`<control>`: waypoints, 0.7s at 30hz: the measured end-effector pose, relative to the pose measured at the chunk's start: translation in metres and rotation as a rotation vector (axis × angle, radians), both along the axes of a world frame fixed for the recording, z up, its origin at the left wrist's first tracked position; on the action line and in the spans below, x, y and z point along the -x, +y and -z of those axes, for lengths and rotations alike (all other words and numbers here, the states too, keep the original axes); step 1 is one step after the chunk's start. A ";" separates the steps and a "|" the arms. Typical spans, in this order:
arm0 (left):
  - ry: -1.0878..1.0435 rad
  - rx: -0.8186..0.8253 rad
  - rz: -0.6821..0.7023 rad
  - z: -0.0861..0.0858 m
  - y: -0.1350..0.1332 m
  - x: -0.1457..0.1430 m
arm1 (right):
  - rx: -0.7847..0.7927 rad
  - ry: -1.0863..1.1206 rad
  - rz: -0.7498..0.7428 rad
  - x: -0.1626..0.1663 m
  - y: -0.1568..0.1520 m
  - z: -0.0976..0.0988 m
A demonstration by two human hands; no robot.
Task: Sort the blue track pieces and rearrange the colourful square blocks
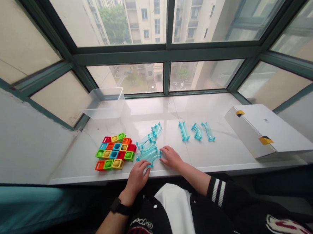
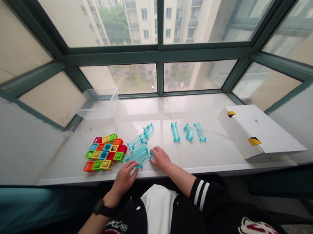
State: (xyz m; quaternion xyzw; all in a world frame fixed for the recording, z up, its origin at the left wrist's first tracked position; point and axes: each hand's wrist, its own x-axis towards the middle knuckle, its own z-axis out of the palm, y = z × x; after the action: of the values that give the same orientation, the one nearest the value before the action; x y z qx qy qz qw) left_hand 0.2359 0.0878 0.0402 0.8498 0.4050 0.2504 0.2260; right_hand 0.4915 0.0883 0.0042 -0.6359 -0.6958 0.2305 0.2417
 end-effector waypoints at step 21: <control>-0.071 0.180 0.071 -0.004 -0.003 -0.025 | 0.025 0.003 0.378 -0.105 -0.071 0.000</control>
State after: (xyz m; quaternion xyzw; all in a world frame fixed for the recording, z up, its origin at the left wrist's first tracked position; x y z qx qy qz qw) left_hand 0.2610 0.0845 0.0446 0.8305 0.3873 0.2348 0.3242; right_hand 0.5966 0.0169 0.0038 -0.7578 -0.5607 0.1906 0.2740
